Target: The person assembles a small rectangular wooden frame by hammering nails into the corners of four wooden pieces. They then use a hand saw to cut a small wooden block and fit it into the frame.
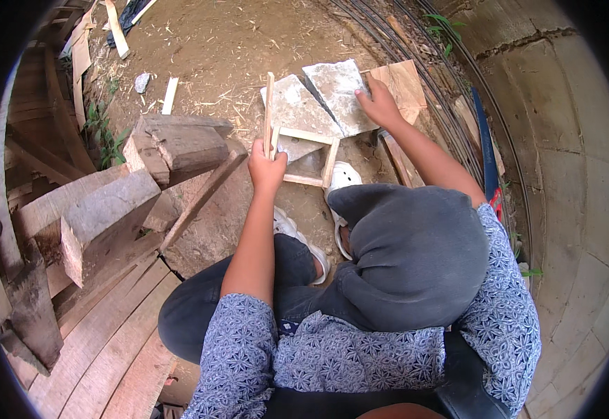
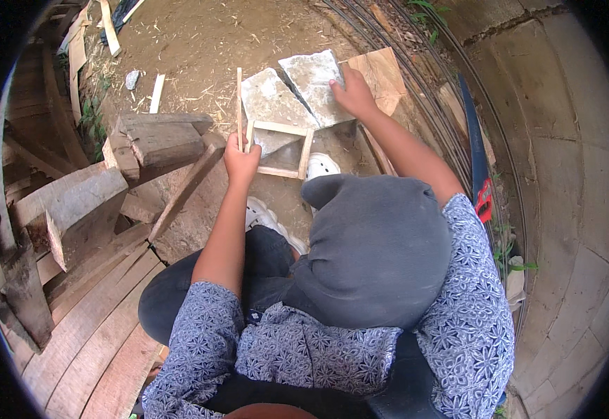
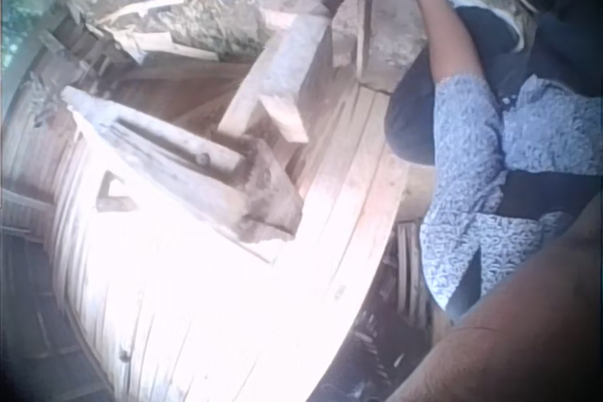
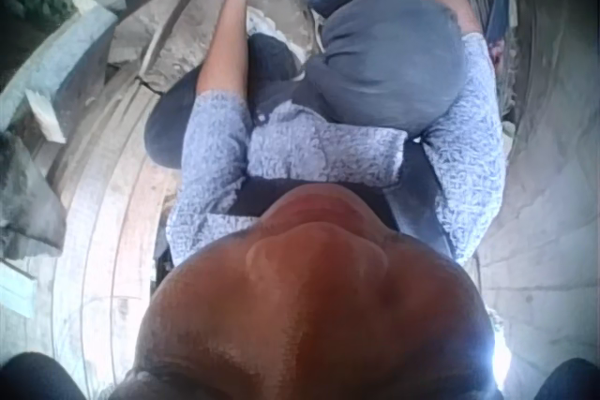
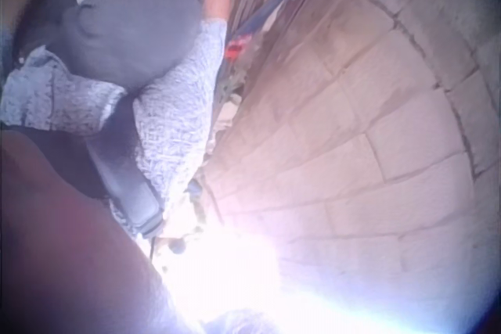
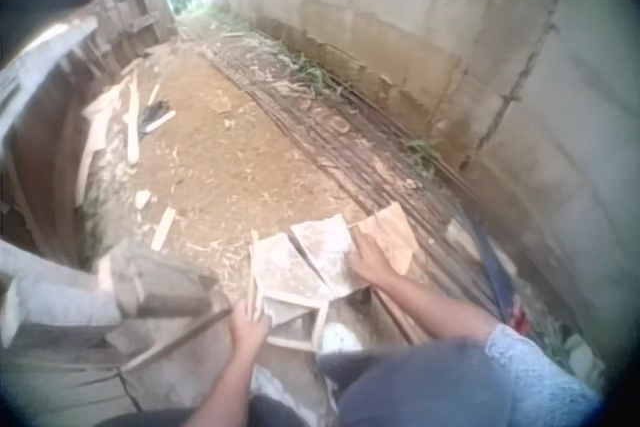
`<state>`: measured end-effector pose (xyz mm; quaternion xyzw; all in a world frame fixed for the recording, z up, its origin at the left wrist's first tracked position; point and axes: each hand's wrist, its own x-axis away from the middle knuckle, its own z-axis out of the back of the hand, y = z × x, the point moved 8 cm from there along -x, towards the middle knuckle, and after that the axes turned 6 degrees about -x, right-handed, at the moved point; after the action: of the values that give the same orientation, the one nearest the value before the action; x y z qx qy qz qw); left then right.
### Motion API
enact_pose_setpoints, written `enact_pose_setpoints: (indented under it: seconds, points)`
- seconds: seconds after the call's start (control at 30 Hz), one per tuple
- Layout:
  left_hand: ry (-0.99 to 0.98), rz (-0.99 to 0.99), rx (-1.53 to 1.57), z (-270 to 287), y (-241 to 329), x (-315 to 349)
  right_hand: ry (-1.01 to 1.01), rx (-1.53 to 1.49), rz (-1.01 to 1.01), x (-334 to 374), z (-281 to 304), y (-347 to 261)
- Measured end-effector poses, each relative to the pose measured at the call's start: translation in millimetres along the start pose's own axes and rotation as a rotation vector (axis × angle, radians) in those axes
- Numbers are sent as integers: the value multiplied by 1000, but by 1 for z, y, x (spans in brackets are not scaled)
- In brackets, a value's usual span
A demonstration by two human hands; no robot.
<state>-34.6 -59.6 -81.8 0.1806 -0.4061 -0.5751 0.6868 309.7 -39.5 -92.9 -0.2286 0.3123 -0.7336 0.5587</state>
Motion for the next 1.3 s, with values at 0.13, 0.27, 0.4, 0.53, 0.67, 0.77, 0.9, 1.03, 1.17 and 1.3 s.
enact_pose_setpoints:
  seconds: [0.13, 0.27, 0.4, 0.53, 0.67, 0.77, 0.9, 1.03, 1.17, 1.3]
  points:
    - [130, -143, 70, -1, -5, -2, -85, -6, -74, -25, -28, -3]
    - [188, -226, 79, 2, 0, -3, -150, 54, -62, -34, -28, -26]
    - [137, -284, 103, -5, -2, -20, -216, 52, -207, -38, -28, -25]
    - [-19, -203, 173, -10, -5, -29, -223, 110, -327, -39, -26, -23]
    - [-151, -86, 185, -17, -9, -28, -248, 150, -248, -40, -28, -36]
    - [-116, -125, 205, -17, -7, -28, -234, 158, -233, -40, -32, -29]
    - [-110, -84, 248, -13, -12, -30, -130, -4, -185, -35, -30, -14]
    - [27, -52, 47, 4, -10, -31, 291, -102, -9, -24, 46, -2]
    - [76, -70, -48, 22, 32, -24, 461, 292, -402, 29, 92, 33]
    - [63, -102, 134, 21, 50, -24, 444, 253, -326, 40, 97, 75]
